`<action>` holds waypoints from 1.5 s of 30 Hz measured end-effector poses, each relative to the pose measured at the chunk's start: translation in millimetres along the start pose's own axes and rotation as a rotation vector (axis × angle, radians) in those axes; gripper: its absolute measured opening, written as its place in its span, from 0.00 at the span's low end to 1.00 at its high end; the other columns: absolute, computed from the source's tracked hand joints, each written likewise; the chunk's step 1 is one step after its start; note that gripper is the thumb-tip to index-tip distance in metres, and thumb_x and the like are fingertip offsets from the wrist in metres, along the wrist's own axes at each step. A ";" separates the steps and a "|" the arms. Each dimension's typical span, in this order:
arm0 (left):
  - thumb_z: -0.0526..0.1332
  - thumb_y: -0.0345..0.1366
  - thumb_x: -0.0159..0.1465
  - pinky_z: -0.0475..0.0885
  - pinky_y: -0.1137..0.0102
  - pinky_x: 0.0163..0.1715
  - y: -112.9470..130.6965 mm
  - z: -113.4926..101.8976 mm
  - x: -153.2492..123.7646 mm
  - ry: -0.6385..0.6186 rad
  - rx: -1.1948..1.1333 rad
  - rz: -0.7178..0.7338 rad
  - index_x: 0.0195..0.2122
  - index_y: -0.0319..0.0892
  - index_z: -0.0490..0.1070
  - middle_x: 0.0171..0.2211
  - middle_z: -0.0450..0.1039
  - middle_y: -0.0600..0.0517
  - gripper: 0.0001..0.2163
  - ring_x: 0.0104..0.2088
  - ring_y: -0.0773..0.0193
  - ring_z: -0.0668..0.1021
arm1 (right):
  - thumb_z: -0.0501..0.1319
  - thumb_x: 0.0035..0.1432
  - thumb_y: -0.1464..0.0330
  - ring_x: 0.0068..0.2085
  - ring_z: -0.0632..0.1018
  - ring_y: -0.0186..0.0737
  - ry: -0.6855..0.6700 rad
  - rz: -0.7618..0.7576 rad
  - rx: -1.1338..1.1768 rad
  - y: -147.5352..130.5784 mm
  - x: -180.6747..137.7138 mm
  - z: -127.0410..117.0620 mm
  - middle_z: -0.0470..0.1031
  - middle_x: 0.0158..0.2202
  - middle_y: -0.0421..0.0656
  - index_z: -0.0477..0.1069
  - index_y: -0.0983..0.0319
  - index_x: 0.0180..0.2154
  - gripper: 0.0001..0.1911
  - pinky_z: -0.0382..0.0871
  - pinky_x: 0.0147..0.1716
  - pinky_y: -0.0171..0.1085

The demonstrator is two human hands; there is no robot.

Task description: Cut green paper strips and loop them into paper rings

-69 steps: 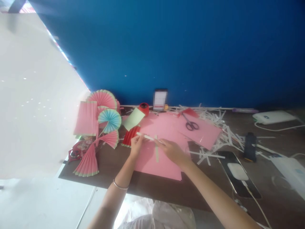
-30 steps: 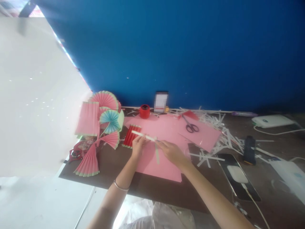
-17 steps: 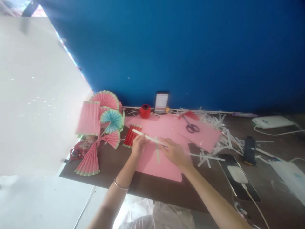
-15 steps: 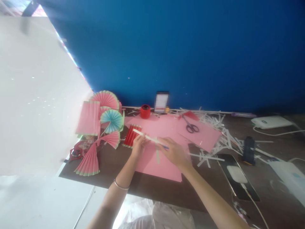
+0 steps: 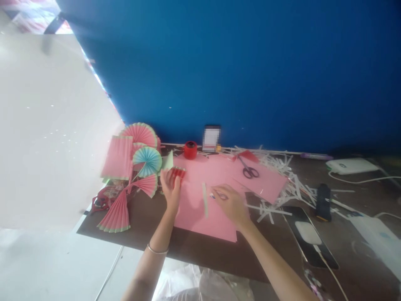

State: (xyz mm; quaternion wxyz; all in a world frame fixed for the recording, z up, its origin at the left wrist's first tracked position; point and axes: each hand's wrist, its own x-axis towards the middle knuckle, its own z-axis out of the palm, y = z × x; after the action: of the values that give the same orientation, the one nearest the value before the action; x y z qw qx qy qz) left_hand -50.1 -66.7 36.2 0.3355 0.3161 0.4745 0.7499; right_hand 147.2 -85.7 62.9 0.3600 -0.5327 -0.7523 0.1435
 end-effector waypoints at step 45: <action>0.53 0.34 0.61 0.66 0.70 0.36 45.7 28.4 -34.7 -1.149 0.685 0.297 0.36 0.43 0.74 0.30 0.76 0.48 0.10 0.32 0.62 0.74 | 0.56 0.56 0.65 0.24 0.75 0.35 -0.117 0.007 0.146 -17.5 -18.0 -37.4 0.75 0.25 0.40 0.73 0.59 0.27 0.10 0.68 0.21 0.31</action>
State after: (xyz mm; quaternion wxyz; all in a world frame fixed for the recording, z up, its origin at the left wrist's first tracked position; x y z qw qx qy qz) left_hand -16.8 -95.3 83.0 0.3087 0.8139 0.3833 0.3088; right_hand 164.1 -115.1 92.5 0.3527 -0.4983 -0.7578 0.2302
